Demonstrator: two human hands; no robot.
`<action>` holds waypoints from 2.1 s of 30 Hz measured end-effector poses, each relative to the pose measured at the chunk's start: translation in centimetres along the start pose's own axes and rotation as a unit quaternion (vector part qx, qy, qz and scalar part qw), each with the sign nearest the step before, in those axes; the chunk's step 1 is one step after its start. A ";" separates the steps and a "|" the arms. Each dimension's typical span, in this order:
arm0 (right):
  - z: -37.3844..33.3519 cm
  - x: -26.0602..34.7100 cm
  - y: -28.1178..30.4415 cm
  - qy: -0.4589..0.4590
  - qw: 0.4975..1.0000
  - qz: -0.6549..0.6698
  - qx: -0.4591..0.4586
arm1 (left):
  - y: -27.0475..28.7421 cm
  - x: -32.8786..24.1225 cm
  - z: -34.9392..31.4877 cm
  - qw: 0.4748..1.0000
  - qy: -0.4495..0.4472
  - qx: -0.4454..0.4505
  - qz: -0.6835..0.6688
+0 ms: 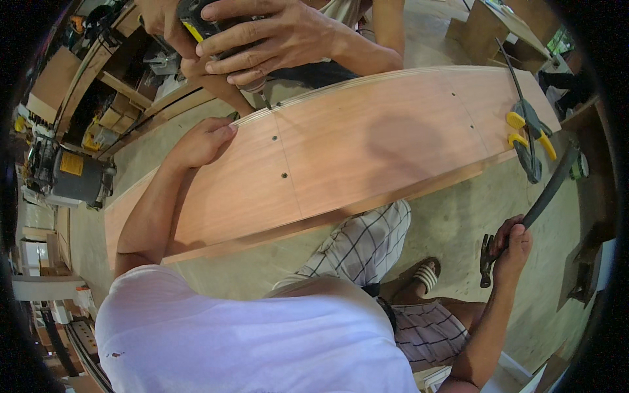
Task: The person sits on the floor and uses a hammer to tap nails into a large wooden panel while a coworker uses a power drill to fasten screws. The person repositions the panel and continues hammering as the coworker drills additional fasteners.
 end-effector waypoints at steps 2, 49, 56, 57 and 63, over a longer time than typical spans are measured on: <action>0.1 0.1 -0.2 -0.001 1.000 -0.004 -0.006 | 0.4 -0.3 0.4 1.000 -0.011 -0.008 0.005; -0.2 -0.4 0.0 -0.010 1.000 0.003 -0.014 | 0.2 -0.9 0.3 1.000 -0.020 -0.007 -0.019; -0.2 -0.2 0.0 -0.012 1.000 0.006 -0.016 | 0.2 -1.1 0.3 1.000 -0.013 -0.003 0.002; -0.2 -0.2 0.0 -0.012 1.000 0.005 -0.016 | 0.2 -1.1 0.3 1.000 -0.015 -0.003 0.001; -0.2 -0.1 -0.1 -0.010 1.000 -0.010 -0.019 | 0.2 -0.9 0.4 1.000 -0.016 -0.023 0.007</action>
Point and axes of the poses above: each hand's wrist, its own z-axis towards the middle knuckle, its own y-axis out of the back of the hand, x = y × z, the point moved 5 cm from there along z, towards the middle knuckle, and after that the axes turned 6 degrees about x, right-handed, at the moved point
